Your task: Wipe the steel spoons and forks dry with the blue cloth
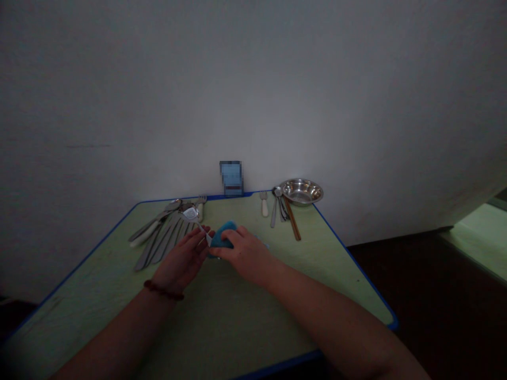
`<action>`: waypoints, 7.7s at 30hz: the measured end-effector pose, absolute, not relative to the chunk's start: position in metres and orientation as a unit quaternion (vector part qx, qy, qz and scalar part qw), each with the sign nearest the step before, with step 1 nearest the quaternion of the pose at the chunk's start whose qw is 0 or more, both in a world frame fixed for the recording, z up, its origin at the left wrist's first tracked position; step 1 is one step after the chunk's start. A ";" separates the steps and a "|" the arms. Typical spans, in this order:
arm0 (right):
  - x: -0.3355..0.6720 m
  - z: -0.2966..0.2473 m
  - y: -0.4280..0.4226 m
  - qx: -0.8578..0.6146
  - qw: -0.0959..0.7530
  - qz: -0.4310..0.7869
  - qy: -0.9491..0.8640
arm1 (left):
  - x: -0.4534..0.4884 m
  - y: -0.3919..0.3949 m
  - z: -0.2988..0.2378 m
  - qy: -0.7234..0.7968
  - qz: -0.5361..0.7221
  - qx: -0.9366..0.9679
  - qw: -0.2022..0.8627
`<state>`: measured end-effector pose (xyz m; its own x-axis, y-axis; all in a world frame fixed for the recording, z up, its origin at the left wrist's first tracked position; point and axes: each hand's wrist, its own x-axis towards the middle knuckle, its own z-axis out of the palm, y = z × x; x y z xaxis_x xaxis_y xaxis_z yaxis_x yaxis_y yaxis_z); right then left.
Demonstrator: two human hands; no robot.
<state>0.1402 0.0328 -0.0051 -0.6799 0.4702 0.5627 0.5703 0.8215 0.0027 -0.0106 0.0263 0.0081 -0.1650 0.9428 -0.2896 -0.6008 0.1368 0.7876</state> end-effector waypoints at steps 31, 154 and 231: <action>0.140 -0.005 0.032 -0.279 0.277 -0.077 -0.916 | -0.016 0.028 0.010 0.430 0.658 0.174 0.594; 0.152 -0.001 0.055 -0.501 0.429 0.248 -0.710 | 0.001 0.005 0.011 0.533 0.299 0.465 0.640; 0.154 -0.006 0.066 -0.527 0.540 0.378 -0.536 | -0.009 0.010 0.004 0.508 0.230 0.658 0.506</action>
<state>0.1538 0.0655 -0.0055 0.1388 0.9735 0.1817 0.1563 0.1596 -0.9747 -0.0086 0.0095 0.0041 0.3785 0.9014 -0.2103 0.4350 0.0273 0.9000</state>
